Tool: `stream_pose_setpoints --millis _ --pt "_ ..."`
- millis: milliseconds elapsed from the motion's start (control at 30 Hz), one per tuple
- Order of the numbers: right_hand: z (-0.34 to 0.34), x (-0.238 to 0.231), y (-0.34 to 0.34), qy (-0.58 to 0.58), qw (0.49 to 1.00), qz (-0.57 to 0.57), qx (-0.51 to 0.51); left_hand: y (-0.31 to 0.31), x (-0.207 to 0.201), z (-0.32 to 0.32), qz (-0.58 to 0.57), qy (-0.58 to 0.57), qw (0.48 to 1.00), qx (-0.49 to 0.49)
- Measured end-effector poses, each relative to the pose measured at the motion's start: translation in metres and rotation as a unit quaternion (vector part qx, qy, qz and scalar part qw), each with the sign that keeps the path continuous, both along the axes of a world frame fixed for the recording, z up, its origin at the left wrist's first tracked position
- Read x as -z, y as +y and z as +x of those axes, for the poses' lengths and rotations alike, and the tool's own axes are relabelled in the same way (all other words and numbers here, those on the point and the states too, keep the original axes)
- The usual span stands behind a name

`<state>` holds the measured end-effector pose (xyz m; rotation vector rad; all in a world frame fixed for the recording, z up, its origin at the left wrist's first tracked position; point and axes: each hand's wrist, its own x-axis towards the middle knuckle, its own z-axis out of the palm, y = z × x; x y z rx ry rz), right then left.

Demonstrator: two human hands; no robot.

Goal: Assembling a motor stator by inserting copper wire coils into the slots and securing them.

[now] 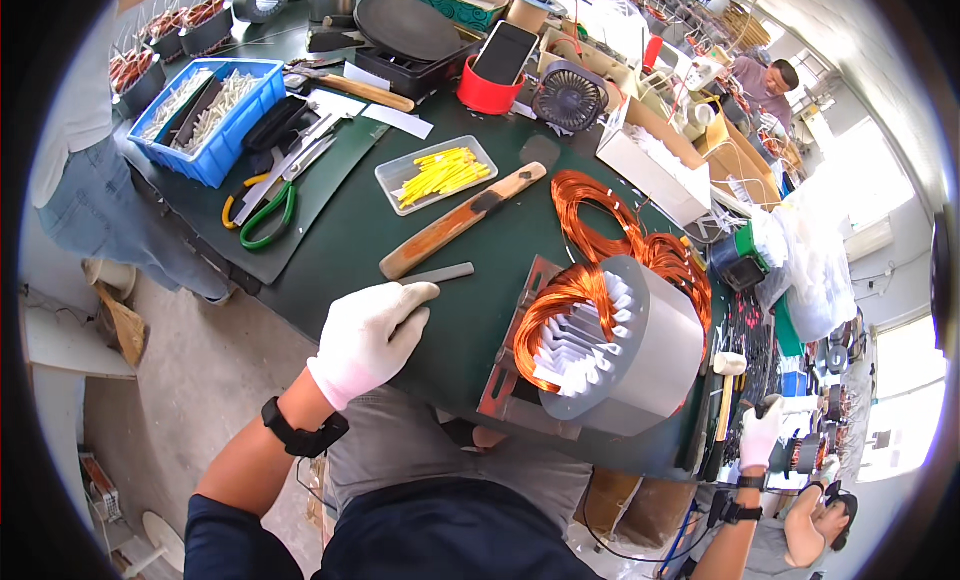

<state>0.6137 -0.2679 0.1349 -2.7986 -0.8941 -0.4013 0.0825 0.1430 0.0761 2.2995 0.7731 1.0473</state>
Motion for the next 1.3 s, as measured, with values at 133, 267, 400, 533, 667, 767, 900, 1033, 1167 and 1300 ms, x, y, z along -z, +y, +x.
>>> stream_pose_setpoints --millis 133,267,400,533,667,767,900,1033,1167,1300 --pt "-0.085 -0.031 0.033 -0.062 0.988 0.033 -0.139 -0.004 -0.023 0.025 -0.149 -0.077 0.981 0.097" --pt "-0.139 -0.056 0.076 0.029 0.971 0.0 -0.239 -0.001 -0.038 0.071 -0.214 -0.089 0.954 0.19" --pt "-0.156 -0.06 0.09 0.048 0.966 -0.024 -0.253 0.005 -0.036 0.098 -0.18 -0.022 0.962 0.204" --pt "-0.164 -0.061 0.104 0.026 0.95 -0.057 -0.307 0.008 -0.044 0.11 -0.279 0.015 0.938 0.206" --pt "-0.165 -0.054 0.128 0.043 0.929 -0.047 -0.363 0.012 -0.047 0.114 -0.354 -0.007 0.907 0.23" --pt "-0.173 -0.058 0.142 0.047 0.925 -0.056 -0.372 0.017 -0.038 0.106 -0.314 0.003 0.918 0.242" --pt "-0.18 -0.066 0.149 0.067 0.93 -0.074 -0.354 0.016 -0.026 0.107 -0.277 0.001 0.926 0.255" --pt "-0.187 -0.068 0.169 0.097 0.92 -0.053 -0.376 0.023 -0.023 0.113 -0.294 0.037 0.909 0.295" --pt "-0.185 -0.07 0.18 0.124 0.911 -0.094 -0.381 0.028 -0.018 0.115 -0.278 -0.016 0.909 0.309" --pt "-0.181 -0.07 0.181 0.19 0.907 -0.121 -0.357 0.034 -0.012 0.112 -0.253 -0.019 0.902 0.348"
